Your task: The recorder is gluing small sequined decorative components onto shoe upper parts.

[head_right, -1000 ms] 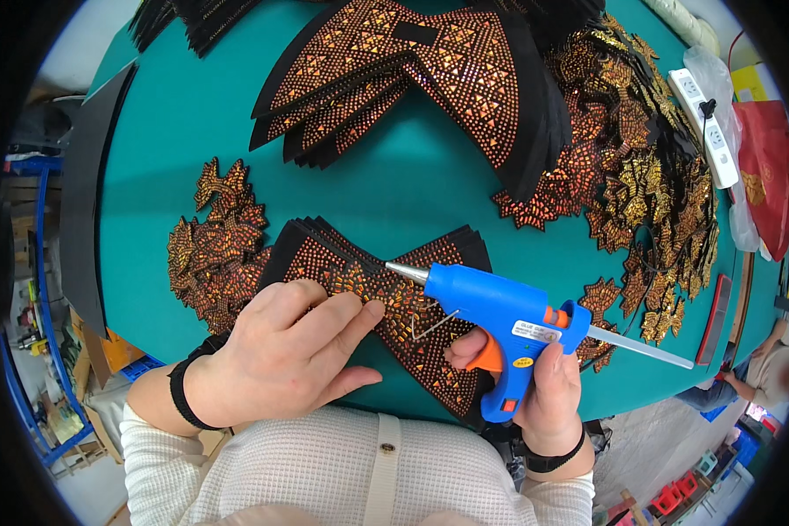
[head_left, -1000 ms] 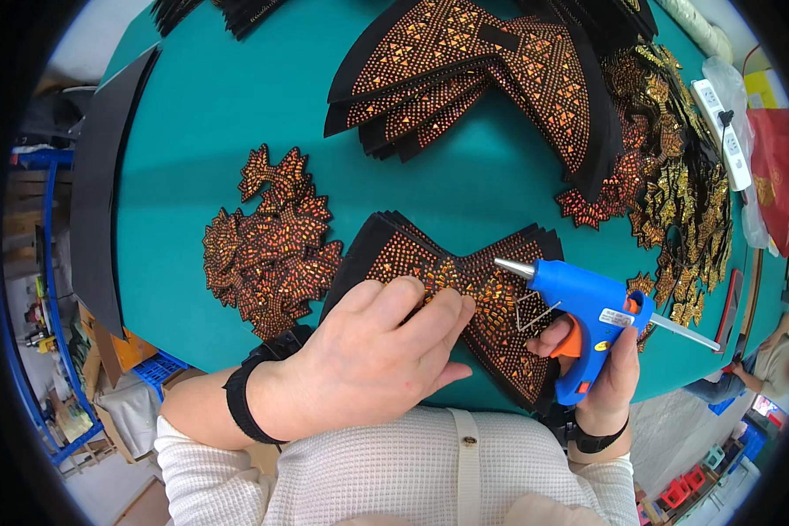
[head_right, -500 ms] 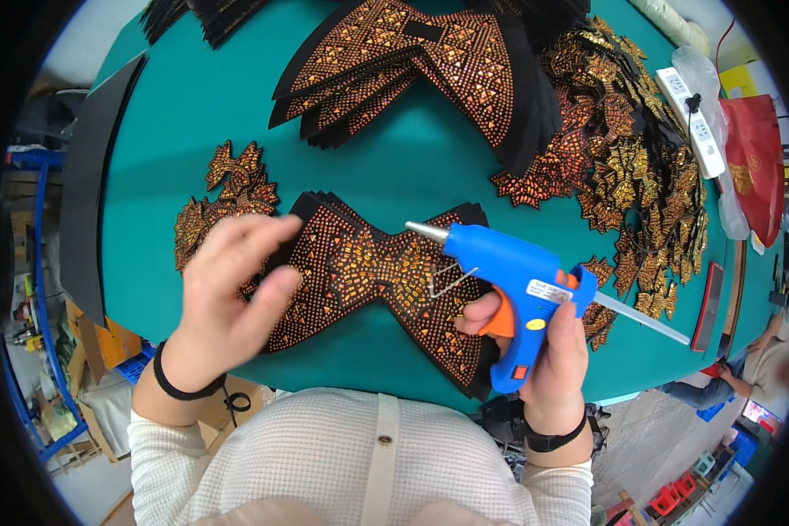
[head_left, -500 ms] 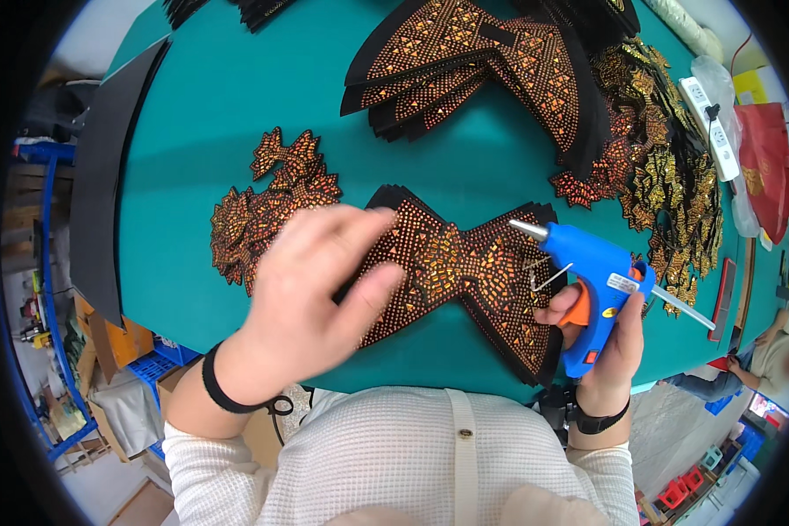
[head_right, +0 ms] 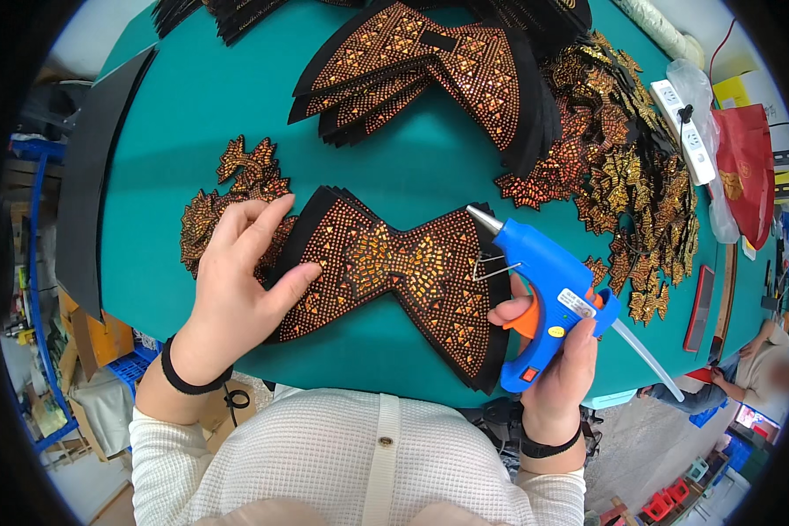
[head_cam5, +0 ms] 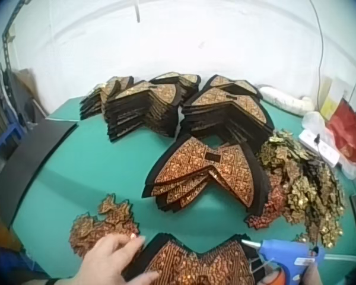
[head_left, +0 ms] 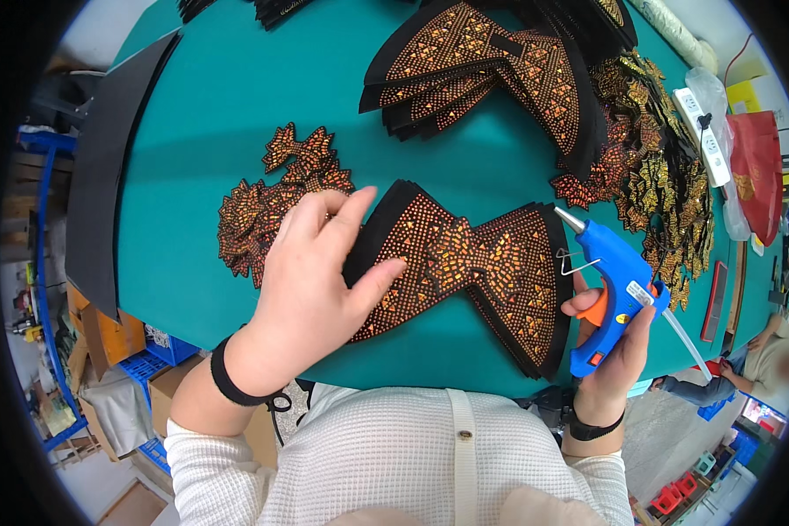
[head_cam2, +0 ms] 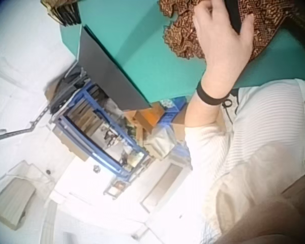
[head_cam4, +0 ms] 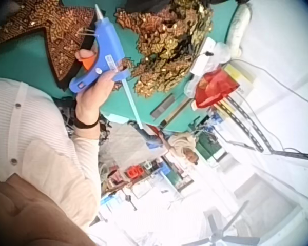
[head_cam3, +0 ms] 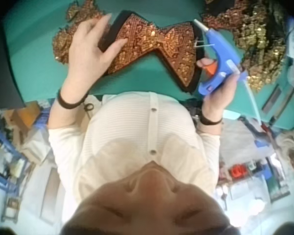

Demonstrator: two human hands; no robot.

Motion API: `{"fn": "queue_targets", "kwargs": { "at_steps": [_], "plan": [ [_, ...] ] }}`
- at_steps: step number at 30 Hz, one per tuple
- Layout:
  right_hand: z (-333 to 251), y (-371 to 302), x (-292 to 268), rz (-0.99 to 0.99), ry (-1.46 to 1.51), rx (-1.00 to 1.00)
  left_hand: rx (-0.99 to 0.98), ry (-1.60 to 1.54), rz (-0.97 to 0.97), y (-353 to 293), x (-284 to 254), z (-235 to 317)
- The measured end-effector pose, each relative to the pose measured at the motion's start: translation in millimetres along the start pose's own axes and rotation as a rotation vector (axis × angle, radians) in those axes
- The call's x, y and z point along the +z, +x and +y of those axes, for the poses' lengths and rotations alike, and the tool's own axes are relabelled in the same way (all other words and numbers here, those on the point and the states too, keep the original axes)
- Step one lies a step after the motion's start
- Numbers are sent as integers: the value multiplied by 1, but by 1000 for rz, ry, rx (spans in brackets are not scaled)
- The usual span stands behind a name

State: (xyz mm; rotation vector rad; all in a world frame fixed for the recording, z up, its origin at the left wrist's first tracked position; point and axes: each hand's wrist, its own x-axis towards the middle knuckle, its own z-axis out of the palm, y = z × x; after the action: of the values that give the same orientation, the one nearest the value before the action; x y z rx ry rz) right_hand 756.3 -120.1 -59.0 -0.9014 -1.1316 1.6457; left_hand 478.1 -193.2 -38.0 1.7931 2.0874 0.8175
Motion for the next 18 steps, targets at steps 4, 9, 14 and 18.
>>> {"fn": "queue_targets", "kwargs": {
  "at_steps": [4,9,14,18],
  "plan": [
    [4,-1,-2,-19,-19,25,179,59,-9,4,4,14],
    [4,-1,0,3,-4,35,217,11,-34,10,15,20],
    [4,2,-3,-36,-27,41,211,26,-70,13,16,18],
    [5,2,-4,-14,-15,70,196,20,-93,15,16,17]
  ]
}}
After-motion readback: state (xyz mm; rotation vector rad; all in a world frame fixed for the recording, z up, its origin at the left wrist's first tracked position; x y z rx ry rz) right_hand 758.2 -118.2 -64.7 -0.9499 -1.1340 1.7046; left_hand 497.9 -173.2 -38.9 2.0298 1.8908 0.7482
